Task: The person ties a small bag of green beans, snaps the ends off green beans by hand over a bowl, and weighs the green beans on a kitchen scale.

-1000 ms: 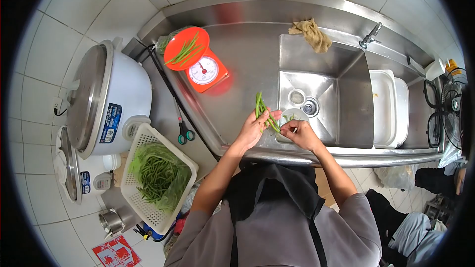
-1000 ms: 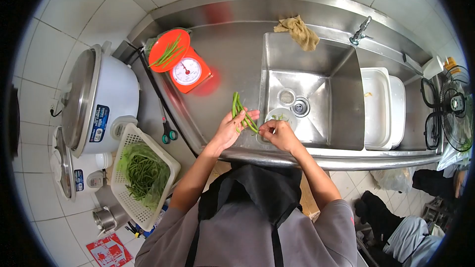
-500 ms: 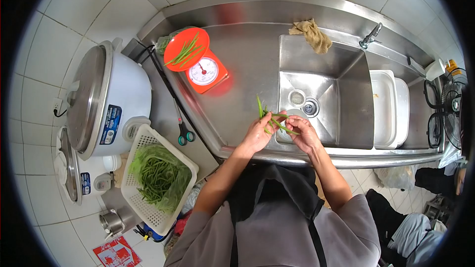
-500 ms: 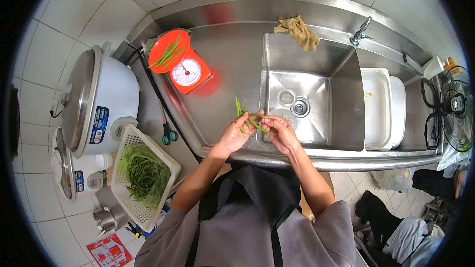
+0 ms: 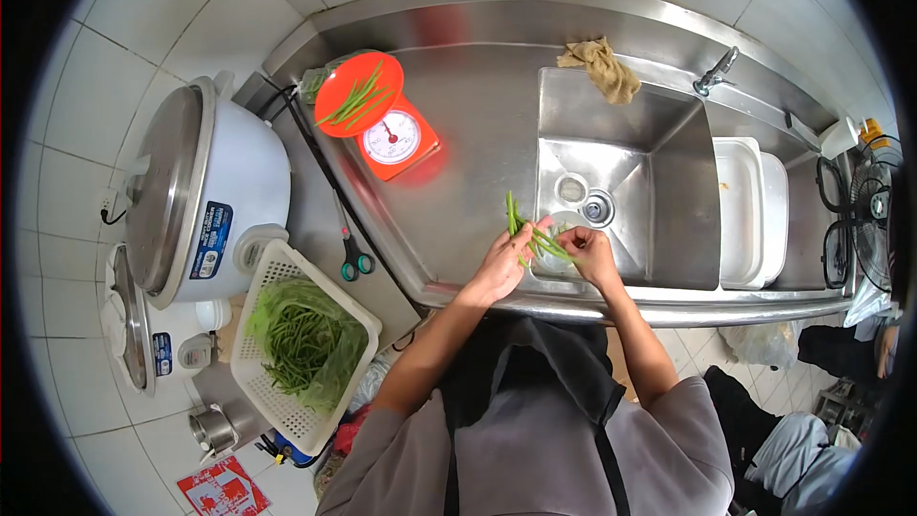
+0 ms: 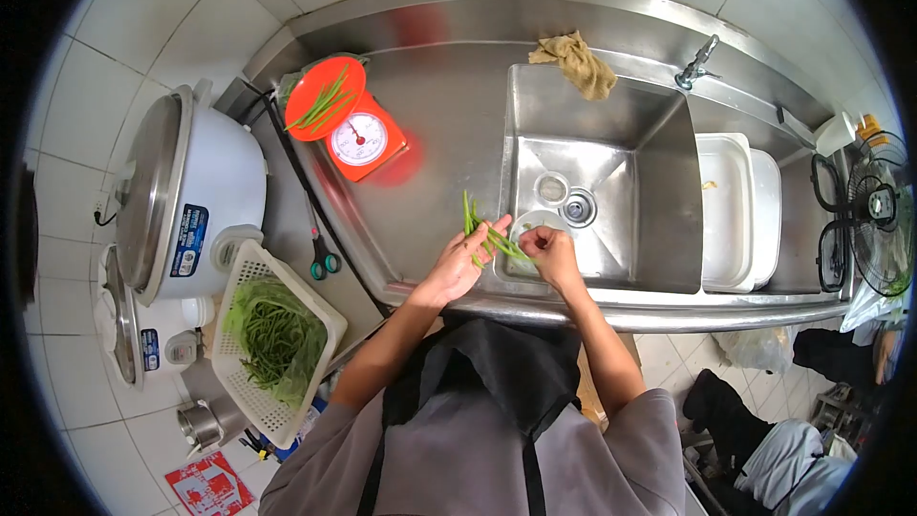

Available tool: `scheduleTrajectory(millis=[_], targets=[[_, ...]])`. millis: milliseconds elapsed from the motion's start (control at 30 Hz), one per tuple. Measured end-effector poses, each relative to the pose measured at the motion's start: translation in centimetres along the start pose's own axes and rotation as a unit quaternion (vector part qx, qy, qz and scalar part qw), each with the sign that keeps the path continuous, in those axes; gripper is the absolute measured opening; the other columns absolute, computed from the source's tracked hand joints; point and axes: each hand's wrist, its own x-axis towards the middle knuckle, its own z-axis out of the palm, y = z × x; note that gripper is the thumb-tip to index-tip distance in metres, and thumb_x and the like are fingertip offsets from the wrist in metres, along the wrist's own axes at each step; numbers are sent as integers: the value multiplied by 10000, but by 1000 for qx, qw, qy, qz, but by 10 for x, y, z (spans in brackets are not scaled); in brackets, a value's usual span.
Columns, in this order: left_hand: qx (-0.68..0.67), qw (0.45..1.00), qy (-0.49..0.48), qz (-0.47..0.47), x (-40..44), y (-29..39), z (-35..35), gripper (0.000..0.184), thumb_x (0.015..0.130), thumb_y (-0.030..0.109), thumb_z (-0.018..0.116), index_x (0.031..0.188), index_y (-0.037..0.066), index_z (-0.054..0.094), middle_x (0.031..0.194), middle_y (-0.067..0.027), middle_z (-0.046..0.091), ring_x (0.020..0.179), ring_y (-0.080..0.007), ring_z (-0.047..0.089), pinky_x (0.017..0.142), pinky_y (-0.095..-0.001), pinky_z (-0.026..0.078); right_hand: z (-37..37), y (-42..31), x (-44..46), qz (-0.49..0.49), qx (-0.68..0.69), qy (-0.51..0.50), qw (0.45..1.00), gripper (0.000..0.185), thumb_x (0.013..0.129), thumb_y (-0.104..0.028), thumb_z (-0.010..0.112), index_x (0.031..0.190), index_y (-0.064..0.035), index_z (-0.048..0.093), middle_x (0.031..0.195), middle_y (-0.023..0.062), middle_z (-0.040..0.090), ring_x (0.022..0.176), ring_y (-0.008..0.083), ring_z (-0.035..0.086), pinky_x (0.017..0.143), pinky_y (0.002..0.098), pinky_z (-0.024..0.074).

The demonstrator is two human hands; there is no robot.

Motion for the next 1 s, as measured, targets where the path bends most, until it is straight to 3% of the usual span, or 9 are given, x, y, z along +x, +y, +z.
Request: scheduleTrajectory(millis=[133, 267, 400, 467, 600, 700, 800, 933, 1000], targets=[[28, 995, 69, 66, 1, 5, 2, 191, 934, 245, 437, 1028, 86, 484, 1335, -117, 403, 1108, -137, 427, 919, -284, 321, -11, -11, -8, 29, -64, 85, 994, 134, 750, -43, 606, 868, 13, 636, 703, 106, 635, 606, 132, 591, 567, 254, 458], [94, 983, 118, 102, -3, 10, 12, 173, 944, 234, 411, 1051, 102, 446, 1351, -118, 383, 1156, -129, 379, 972, -307, 254, -9, -48, -23, -99, -71, 151, 981, 125, 782, -59, 593, 876, 10, 635, 710, 113, 610, 567, 164, 561, 532, 269, 439], [92, 978, 99, 161, 3, 0, 19, 200, 939, 248, 430, 1041, 75, 428, 1307, -130, 433, 1144, -110, 391, 957, -277, 269, 17, -73, -28, -76, -46, 29, 996, 125, 791, -93, 601, 775, 28, 627, 661, 96, 580, 558, 130, 534, 517, 273, 415], [87, 977, 92, 171, 3, 0, 23, 208, 936, 250, 436, 1038, 69, 438, 1305, -134, 434, 1126, -111, 406, 935, -276, 286, 24, -67, -26, -57, 0, 35, 998, 121, 787, -89, 591, 764, 25, 624, 642, 93, 573, 552, 119, 522, 516, 272, 411], [-36, 997, 16, 61, 2, 5, 14, 179, 929, 238, 445, 1031, 93, 467, 1339, -130, 394, 1127, -125, 418, 917, -287, 305, 25, -54, -17, -96, 47, 59, 993, 116, 774, -65, 553, 727, 22, 614, 631, 75, 571, 538, 105, 493, 501, 256, 393], [-67, 997, -20, 29, 3, 7, 10, 156, 926, 246, 440, 1018, 132, 496, 1382, -104, 343, 1109, -135, 440, 904, -293, 321, 19, -57, -11, 82, 336, 7, 938, 112, 762, -46, 529, 708, 12, 607, 655, 55, 571, 545, 90, 480, 494, 230, 371], [-67, 996, -5, 66, 3, 5, 17, 163, 926, 262, 439, 1020, 146, 504, 1388, -97, 335, 1103, -137, 442, 903, -307, 318, 15, -65, -9, 166, 575, 8, 801, 104, 754, -37, 521, 711, 10, 603, 646, 44, 566, 531, 84, 463, 489, 220, 360], [-60, 991, 33, 117, 7, 6, 14, 163, 930, 253, 430, 1035, 148, 498, 1410, -96, 293, 1083, -130, 446, 905, -305, 324, 20, -71, -21, 63, 170, 21, 983, 136, 792, -94, 582, 780, 28, 641, 649, 18, 600, 564, 48, 479, 526, 200, 373], [-56, 990, 33, 126, 7, 7, 15, 161, 935, 242, 420, 1043, 142, 486, 1420, -98, 270, 1072, -128, 448, 904, -293, 334, 28, -65, -19, 76, 180, 30, 980, 167, 803, -121, 609, 828, 38, 654, 681, 7, 616, 600, 32, 487, 543, 187, 383]])
